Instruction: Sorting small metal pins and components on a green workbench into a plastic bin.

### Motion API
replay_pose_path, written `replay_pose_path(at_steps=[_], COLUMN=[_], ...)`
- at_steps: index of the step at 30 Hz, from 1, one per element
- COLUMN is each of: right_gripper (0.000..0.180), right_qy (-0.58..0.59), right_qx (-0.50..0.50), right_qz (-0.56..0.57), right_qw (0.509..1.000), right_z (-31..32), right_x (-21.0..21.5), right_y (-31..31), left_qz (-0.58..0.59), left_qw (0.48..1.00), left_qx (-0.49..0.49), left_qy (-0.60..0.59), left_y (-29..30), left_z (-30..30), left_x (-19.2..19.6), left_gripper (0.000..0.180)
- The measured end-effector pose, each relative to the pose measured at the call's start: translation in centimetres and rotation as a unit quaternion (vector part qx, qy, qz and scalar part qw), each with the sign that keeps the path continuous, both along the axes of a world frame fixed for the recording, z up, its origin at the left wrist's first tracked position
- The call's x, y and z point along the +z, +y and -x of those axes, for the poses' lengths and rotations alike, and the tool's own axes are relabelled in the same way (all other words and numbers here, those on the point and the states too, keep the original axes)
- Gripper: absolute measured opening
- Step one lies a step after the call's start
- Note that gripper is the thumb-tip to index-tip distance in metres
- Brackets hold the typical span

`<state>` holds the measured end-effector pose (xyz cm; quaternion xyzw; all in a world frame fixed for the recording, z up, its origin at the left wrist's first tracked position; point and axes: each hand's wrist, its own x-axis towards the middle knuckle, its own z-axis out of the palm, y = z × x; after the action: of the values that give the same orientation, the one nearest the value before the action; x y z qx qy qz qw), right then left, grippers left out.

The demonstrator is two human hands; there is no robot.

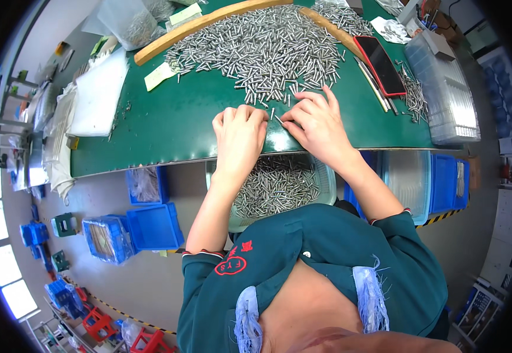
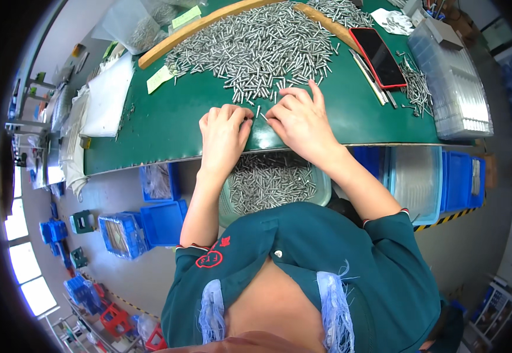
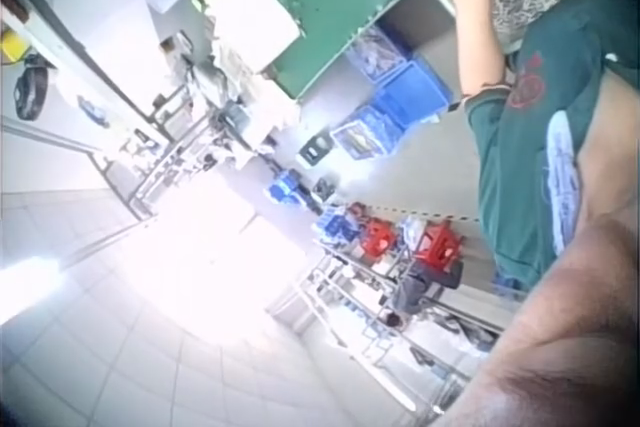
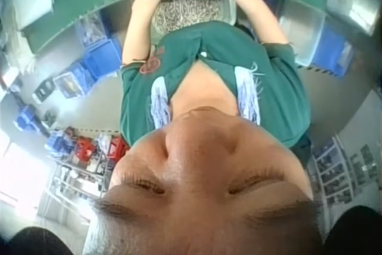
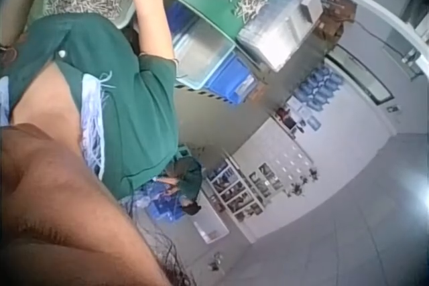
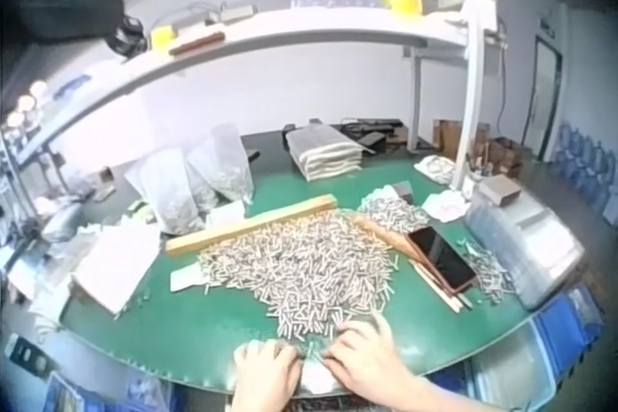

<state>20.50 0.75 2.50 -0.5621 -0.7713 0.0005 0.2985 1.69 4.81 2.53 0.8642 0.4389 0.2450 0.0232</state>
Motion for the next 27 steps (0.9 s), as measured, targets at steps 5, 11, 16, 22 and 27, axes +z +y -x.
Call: replay_pose_path(at_steps=[5,11,16,22,27], right_gripper=[0.010,0.009,0.012,0.016,0.021], right_qy=[-0.002,0.007,0.036,0.022,0.038], right_qx=[0.004,0.021,0.027,0.043,0.043], right_qz=[0.011,0.010,0.008,0.030,0.050], right_qw=[1.000,1.000,0.999,0.998,0.997], right_z=[-0.1,1.0,1.0,1.4,0.7], right_x=[0.4,0.4,0.2,0.2,0.1], right_y=[-0.8,-0.3,0.0,-0.3,-0.3], left_qz=[0.024,0.026,0.060,0.010,0.017], left_qw=[0.997,0.999,0.995,0.999,0.999], left_qx=[-0.049,-0.010,-0.049,-0.036,0.044], left_qy=[-0.056,-0.015,-0.061,-0.018,0.014], left_y=[-1.2,-1.1,-1.1,1.2,-0.1], left_z=[0.8,1.4,0.8,-0.3,0.7], left_x=[1.2,0.4,1.1,0.1,0.5], left_gripper=[0.020,0.013,0.014,0.016,0.012])
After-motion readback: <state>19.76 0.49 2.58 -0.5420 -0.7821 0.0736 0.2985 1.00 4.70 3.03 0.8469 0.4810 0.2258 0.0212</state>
